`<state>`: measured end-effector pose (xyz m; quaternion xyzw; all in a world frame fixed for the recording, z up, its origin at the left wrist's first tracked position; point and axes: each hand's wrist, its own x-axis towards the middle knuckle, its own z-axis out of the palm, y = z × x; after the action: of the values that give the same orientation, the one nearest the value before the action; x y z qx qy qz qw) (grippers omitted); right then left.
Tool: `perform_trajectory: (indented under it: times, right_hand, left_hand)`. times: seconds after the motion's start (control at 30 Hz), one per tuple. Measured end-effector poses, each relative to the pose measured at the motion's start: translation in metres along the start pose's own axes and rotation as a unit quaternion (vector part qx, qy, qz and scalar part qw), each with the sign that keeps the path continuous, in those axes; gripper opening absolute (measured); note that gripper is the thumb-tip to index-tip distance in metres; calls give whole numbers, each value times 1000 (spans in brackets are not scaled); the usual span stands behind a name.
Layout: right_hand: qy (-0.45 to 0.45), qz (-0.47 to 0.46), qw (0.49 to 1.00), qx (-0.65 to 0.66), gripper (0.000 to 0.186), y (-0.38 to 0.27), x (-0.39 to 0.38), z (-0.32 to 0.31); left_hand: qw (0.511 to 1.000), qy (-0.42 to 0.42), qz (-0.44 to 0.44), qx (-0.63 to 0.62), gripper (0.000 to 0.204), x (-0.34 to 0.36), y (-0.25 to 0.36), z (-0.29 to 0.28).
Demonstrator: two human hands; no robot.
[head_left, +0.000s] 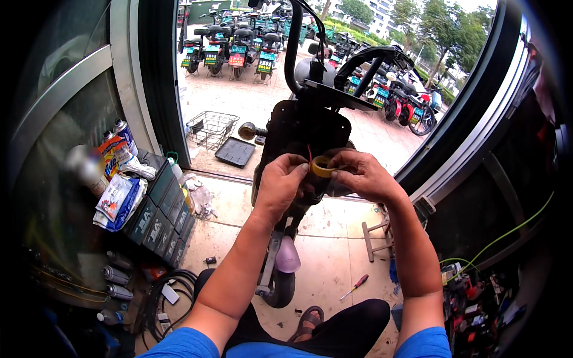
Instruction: The person wires the front headlight section of a motorcycle, wraps the connection with yellow tape, and mounts the front panel using a screwdriver.
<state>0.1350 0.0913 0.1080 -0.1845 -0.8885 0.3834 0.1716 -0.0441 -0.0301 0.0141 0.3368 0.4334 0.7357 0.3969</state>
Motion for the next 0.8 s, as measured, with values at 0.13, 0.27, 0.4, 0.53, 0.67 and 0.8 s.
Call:
perform_trajectory:
  times: [0.13,0.27,0.4,0.53,0.67,0.8]
  right_hand:
    - [-19,15,999,45,29,8,3,-3]
    - [-29,46,993,103,26,8,3,-2]
    - [-22,20,993,113,29,13,1,1]
    - [-19,113,983,143,32,1,0,-1]
    - [-34,141,960,240,36,4,0,-3]
    - [-57,142,930,334,43,3,-3,-2]
  left_hand:
    - [999,-4,0,32,15,4,-5,0]
    - [961,62,155,222,17,6,-18,5]
    - [933,101,189,289,19,6,-19,12]
    - [980,74,102,154,17,2,-7,14]
    - [986,89,85,115,14,1,-9,18]
    - [985,127,80,81,15,-2,-7,23]
